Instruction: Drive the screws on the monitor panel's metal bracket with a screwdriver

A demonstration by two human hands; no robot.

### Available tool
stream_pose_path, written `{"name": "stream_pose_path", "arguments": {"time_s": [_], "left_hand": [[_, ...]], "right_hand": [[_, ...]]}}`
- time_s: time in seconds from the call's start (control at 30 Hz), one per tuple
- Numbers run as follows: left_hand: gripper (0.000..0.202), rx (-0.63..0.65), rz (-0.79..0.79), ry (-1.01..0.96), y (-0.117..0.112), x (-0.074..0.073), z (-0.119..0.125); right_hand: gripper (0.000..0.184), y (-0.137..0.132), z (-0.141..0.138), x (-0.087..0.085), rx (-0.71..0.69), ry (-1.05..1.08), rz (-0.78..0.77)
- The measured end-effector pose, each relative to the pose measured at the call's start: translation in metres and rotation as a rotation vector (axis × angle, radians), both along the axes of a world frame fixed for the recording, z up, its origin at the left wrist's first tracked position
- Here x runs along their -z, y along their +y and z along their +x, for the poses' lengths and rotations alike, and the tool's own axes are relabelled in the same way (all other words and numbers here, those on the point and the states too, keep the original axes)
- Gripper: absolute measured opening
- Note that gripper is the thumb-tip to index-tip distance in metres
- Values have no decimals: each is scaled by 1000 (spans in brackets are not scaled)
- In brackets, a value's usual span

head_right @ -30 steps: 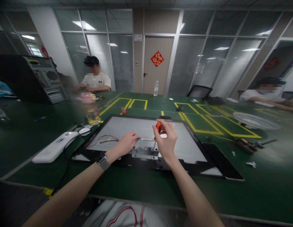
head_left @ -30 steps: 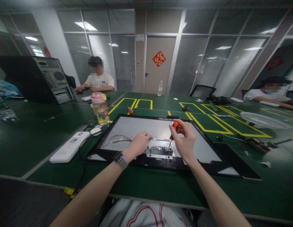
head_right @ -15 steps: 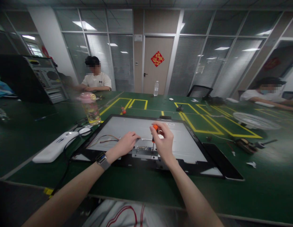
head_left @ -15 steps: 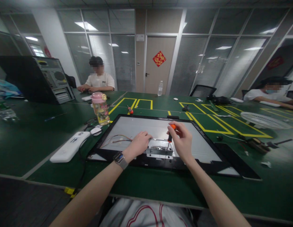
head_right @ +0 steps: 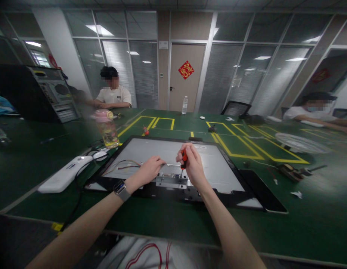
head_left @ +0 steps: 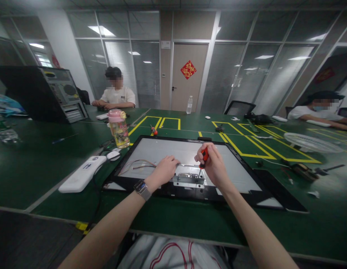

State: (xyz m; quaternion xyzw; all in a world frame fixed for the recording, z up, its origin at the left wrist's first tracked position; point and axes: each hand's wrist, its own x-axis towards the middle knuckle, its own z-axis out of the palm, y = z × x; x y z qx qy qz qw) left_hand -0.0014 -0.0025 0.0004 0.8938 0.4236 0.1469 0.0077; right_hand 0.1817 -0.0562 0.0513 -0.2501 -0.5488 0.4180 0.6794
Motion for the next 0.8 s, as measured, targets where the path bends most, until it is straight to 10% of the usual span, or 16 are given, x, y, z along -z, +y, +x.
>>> {"name": "stream_pose_path", "arguments": {"time_s": [0.8], "left_hand": [[33, -10, 5, 53, -4, -4, 0]], "right_hand": [[39, -3, -5, 3, 34, 25, -82]]}}
